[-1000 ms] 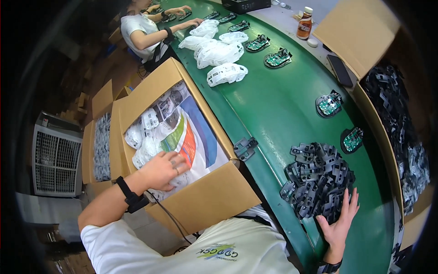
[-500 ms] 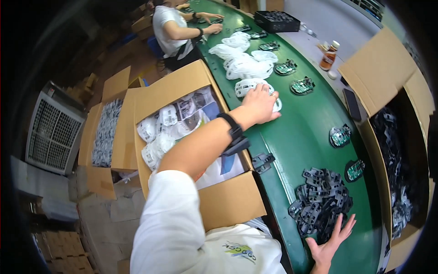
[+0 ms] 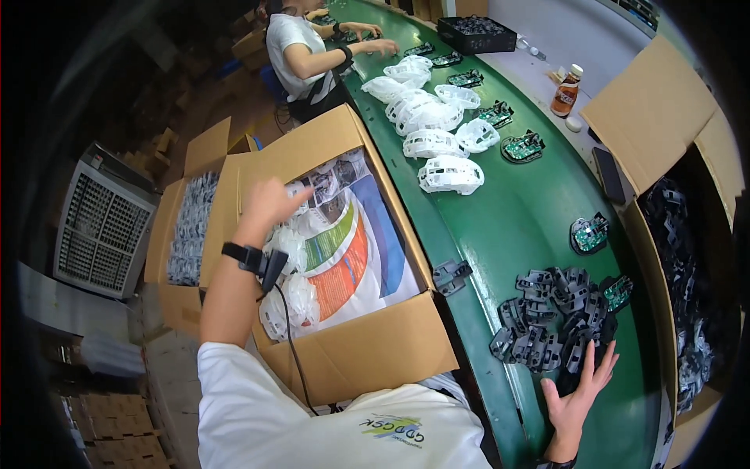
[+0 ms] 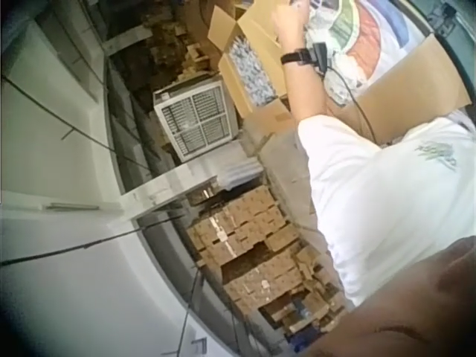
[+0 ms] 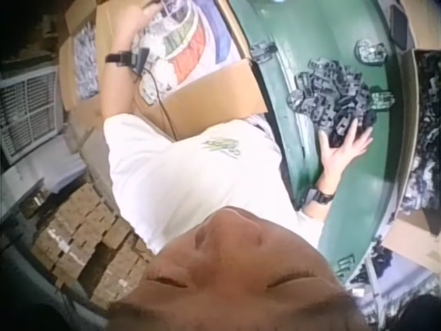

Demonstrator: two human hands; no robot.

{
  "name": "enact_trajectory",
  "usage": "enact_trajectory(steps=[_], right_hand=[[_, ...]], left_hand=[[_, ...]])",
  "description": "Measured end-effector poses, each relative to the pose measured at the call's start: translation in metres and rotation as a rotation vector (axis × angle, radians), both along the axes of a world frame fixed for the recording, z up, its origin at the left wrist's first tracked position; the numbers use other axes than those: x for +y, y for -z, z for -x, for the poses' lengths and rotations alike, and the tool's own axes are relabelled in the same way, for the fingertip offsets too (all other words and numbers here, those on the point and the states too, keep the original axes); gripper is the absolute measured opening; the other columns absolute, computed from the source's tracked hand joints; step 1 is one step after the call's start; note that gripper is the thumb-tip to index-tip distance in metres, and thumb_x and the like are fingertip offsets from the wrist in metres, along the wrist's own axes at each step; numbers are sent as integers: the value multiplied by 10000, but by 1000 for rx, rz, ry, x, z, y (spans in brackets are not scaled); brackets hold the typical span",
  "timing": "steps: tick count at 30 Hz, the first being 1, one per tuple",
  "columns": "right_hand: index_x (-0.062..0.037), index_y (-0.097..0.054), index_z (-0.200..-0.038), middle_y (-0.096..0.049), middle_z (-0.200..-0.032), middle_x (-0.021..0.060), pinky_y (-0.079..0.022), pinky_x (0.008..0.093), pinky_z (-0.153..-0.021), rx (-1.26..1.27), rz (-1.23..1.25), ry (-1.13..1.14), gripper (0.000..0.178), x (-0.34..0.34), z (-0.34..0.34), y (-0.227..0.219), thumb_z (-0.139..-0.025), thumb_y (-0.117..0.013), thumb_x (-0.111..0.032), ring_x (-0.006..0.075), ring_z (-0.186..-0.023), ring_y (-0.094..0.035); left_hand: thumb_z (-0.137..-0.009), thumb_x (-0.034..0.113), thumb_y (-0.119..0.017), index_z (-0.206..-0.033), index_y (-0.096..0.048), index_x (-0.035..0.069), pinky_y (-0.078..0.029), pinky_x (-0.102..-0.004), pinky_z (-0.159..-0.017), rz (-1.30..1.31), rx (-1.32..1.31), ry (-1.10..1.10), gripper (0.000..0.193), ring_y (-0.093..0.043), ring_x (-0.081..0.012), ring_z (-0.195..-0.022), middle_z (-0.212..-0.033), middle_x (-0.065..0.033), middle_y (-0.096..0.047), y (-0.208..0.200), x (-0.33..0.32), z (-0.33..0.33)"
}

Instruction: Assembling components for computer mice on a factory assembly line and packaging them into boxes.

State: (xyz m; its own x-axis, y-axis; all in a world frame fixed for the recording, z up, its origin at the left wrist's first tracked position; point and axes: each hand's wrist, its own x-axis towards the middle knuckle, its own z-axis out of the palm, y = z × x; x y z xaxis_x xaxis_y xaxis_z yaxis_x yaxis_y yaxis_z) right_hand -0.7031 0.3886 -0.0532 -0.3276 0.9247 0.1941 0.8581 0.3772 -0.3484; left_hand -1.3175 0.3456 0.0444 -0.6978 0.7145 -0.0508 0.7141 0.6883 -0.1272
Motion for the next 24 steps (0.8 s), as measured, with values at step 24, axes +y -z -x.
enact_trajectory(steps=[24], right_hand=[[5,-457,-1523,-261,-1669,261,-189,517,-1243,278,-38,2,749,-1,-15,4,-928,-641,-411,431,-1538,-268]], left_hand=[[-819,298,-794,-1353,-652,183,-548,-441,-926,-556,-302,1170,564,-656,-341,-1089,-1141,-142,-682,20,97,-167]])
